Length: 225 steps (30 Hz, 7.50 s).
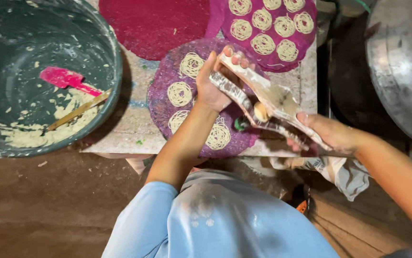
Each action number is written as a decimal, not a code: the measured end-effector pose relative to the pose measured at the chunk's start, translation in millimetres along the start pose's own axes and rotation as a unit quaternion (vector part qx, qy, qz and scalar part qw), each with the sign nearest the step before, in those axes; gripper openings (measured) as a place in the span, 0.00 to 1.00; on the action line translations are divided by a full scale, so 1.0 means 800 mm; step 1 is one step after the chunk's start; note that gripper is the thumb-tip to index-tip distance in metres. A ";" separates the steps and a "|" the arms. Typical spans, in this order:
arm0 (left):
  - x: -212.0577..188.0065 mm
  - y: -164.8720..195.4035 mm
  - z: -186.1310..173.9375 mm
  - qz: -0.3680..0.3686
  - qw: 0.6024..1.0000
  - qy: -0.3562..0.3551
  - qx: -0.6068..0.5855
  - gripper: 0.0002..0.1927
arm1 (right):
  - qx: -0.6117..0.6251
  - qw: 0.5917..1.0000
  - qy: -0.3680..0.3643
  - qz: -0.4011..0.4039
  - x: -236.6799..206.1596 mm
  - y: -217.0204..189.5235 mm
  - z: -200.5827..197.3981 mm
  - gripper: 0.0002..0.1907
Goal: The person uses a manual dough extruder to pipe spiral-shaped dough onto purple mesh mats. They repeatedly scoop dough from a green bowl into the extruder, then squeeze the handle to form spirals on the mats. The person moves mats and continues piping until the clip ends.
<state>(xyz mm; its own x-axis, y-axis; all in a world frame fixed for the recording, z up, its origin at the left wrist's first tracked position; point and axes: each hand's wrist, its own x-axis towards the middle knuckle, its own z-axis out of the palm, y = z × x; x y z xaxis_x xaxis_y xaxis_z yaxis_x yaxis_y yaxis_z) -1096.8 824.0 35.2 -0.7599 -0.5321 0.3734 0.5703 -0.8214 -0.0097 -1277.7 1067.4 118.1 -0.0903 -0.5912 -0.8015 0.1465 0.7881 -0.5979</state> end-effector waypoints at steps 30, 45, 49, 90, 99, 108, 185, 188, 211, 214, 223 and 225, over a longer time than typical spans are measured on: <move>0.054 -0.026 -0.033 0.025 0.998 0.063 -0.013 0.20 | -0.172 0.974 0.107 -0.102 0.020 -0.007 -0.028 0.32; -0.084 0.004 -0.096 -0.174 0.581 0.041 0.794 0.30 | -0.097 0.964 0.077 -0.234 0.054 0.022 -0.043 0.34; -0.051 0.033 -0.008 -0.167 0.718 0.103 0.667 0.28 | -0.112 0.969 0.039 -0.216 0.053 0.012 -0.038 0.37; 0.092 0.070 -0.050 -0.090 0.922 0.325 0.188 0.36 | -0.282 0.921 0.122 -0.240 0.110 -0.104 -0.022 0.31; 0.013 0.073 -0.139 -0.195 0.650 0.199 0.707 0.38 | -0.238 0.917 0.160 -0.278 0.133 -0.084 -0.017 0.27; 0.039 0.042 -0.024 -0.049 0.940 0.287 0.178 0.30 | -0.190 0.972 0.039 -0.133 0.079 -0.053 -0.051 0.38; 0.125 0.256 0.003 0.061 0.185 0.182 0.964 0.11 | 0.241 0.807 0.385 -0.376 0.066 0.202 0.044 0.38; 0.099 0.206 0.055 0.009 0.197 0.120 0.973 0.12 | 0.224 0.798 0.382 -0.408 0.068 0.196 0.038 0.37; -0.140 0.079 0.205 0.118 0.278 -0.105 0.948 0.33 | -0.167 0.807 0.158 -0.544 0.050 0.060 0.087 0.27; -0.146 0.104 0.240 -0.020 0.409 -0.095 0.907 0.23 | -0.395 0.637 0.125 -0.650 0.009 -0.034 0.165 0.29; -0.215 0.286 0.291 -0.400 0.460 -0.080 0.789 0.17 | -0.506 0.518 -0.219 -0.654 0.001 -0.259 0.354 0.25; -0.237 0.340 0.293 -0.393 0.480 -0.039 0.783 0.18 | -0.478 0.605 -0.295 -0.564 0.017 -0.260 0.384 0.22</move>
<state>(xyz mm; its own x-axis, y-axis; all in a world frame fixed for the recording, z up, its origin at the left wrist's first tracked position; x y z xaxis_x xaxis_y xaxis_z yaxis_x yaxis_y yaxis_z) -724.0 749.5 179.2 -0.9530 -0.1256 -0.2757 -0.3027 0.4326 0.8493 -1007.0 842.9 236.1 0.8069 -0.5820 0.1005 -0.3438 -0.6012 -0.7214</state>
